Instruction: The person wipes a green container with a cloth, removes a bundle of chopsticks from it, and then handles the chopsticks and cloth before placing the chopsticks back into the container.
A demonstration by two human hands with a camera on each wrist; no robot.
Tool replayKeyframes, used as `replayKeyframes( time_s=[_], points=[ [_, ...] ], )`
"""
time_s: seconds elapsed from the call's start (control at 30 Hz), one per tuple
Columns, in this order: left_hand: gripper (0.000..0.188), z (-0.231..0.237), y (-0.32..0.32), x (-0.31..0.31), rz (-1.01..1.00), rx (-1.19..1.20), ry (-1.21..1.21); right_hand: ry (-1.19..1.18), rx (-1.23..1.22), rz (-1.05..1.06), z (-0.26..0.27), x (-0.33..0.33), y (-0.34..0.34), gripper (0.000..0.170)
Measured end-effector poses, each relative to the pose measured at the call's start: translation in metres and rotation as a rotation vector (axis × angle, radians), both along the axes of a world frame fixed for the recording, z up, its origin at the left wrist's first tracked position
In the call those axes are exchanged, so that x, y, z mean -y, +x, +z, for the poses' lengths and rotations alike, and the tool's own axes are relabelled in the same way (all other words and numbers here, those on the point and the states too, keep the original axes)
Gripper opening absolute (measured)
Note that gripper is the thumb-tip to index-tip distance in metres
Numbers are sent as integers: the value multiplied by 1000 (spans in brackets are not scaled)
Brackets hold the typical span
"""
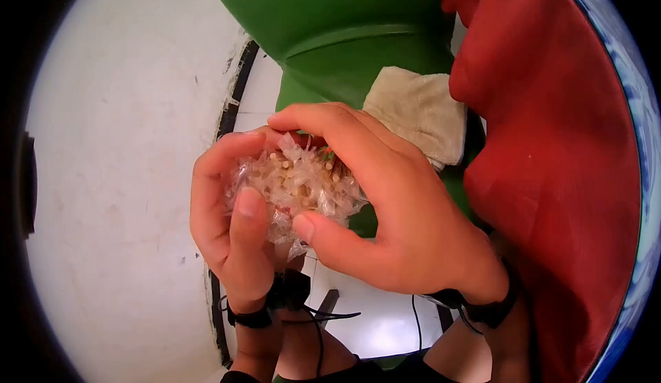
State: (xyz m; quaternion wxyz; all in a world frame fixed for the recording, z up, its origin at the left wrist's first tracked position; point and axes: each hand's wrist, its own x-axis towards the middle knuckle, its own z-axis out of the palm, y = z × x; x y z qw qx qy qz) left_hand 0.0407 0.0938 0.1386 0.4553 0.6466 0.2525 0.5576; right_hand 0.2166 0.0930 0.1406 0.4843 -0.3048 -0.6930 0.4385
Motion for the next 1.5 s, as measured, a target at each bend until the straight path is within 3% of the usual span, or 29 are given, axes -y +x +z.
replayKeyframes(
  time_s=[0.27,0.5,0.57,0.83,1.2,1.37,1.5],
  points=[
    [36,-1,-2,-4,-14,-56,78,-63,-52,27,0,0,3,67],
    [52,-1,5,0,-67,67,10,-97,-17,37,5,0,3,70],
    [53,3,5,3,-28,-23,-3,-110,-22,40,5,1,3,70],
    [52,1,5,4,-85,101,-84,-131,-68,50,5,1,3,71],
    [55,-1,5,-1,72,53,-49,-127,-123,111,-5,-1,2,72],
    [58,-5,1,-6,195,-26,-121,-204,-208,-69,-10,-4,8,70],
    [59,-3,9,-3,151,75,-163,84,8,-236,-2,-2,17,56]
  ],
)
